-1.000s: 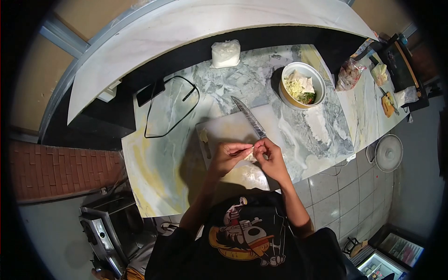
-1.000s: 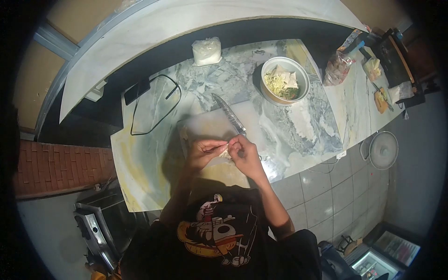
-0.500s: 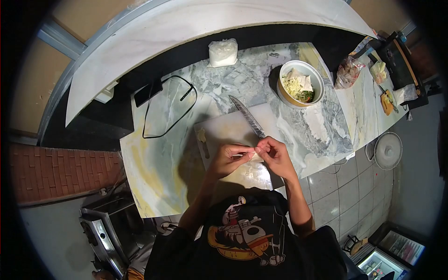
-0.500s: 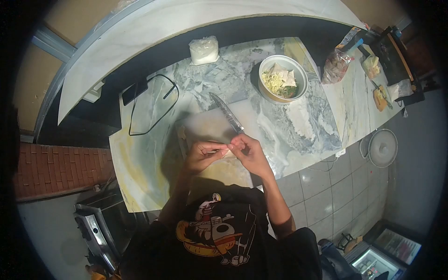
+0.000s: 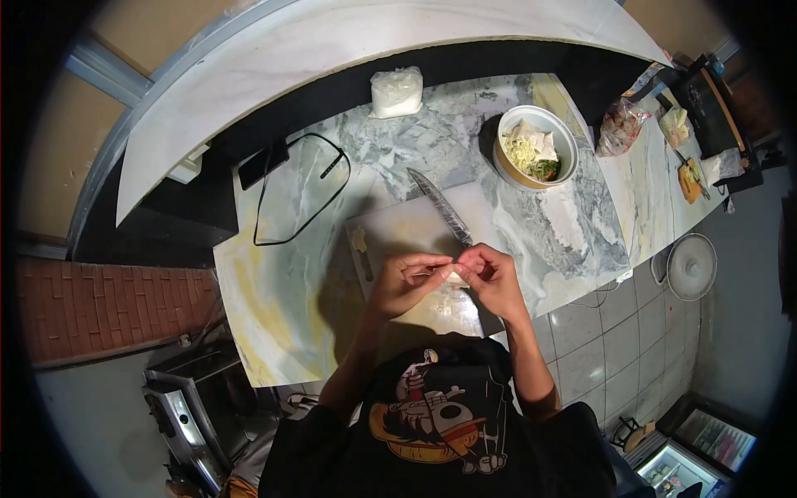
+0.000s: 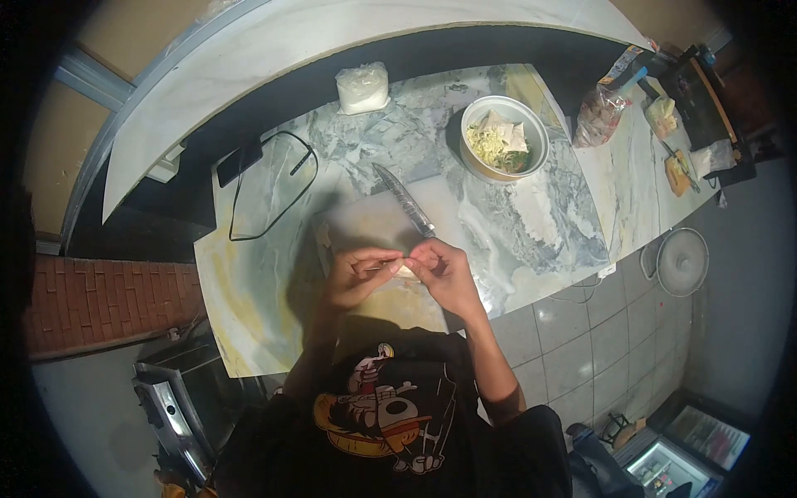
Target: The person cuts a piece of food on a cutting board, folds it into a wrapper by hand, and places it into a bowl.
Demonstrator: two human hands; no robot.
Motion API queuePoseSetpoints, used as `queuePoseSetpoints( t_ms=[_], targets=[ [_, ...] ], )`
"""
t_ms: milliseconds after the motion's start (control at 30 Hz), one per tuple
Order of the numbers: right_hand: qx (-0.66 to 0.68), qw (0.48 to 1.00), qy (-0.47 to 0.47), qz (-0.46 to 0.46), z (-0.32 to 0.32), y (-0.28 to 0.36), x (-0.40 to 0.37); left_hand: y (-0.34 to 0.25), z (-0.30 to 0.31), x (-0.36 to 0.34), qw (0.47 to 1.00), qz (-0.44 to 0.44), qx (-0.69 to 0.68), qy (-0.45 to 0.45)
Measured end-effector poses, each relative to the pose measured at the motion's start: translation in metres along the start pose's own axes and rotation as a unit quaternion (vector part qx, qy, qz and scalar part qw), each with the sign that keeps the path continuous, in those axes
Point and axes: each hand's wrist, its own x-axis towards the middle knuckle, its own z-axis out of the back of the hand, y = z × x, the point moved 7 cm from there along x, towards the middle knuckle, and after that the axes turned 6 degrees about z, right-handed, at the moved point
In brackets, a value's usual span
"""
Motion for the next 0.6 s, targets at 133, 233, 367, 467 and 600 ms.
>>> queuePoseSetpoints(
  t_ms=[133, 233, 367, 467, 600],
  targets=[
    [-0.04, 0.999, 0.019, 0.008, 0.0, 0.003, -0.001, 0.004, 0.002, 0.001, 1.0, -0.024, -0.017, -0.005],
    [-0.088, 0.995, 0.044, 0.034, -0.002, 0.012, -0.003, -0.005, 0.0, -0.002, 1.0, -0.027, 0.003, -0.011],
    [-0.086, 0.996, 0.028, 0.018, -0.003, 0.016, -0.005, -0.013, -0.003, -0.005, 0.999, -0.022, 0.035, -0.002],
    [-0.085, 0.996, 0.032, 0.023, -0.003, 0.013, -0.004, -0.01, -0.002, -0.003, 0.999, -0.033, 0.033, -0.003],
    [-0.086, 0.995, 0.019, 0.04, -0.003, 0.015, -0.005, -0.014, -0.004, -0.004, 0.998, -0.045, 0.042, -0.009]
  ],
)
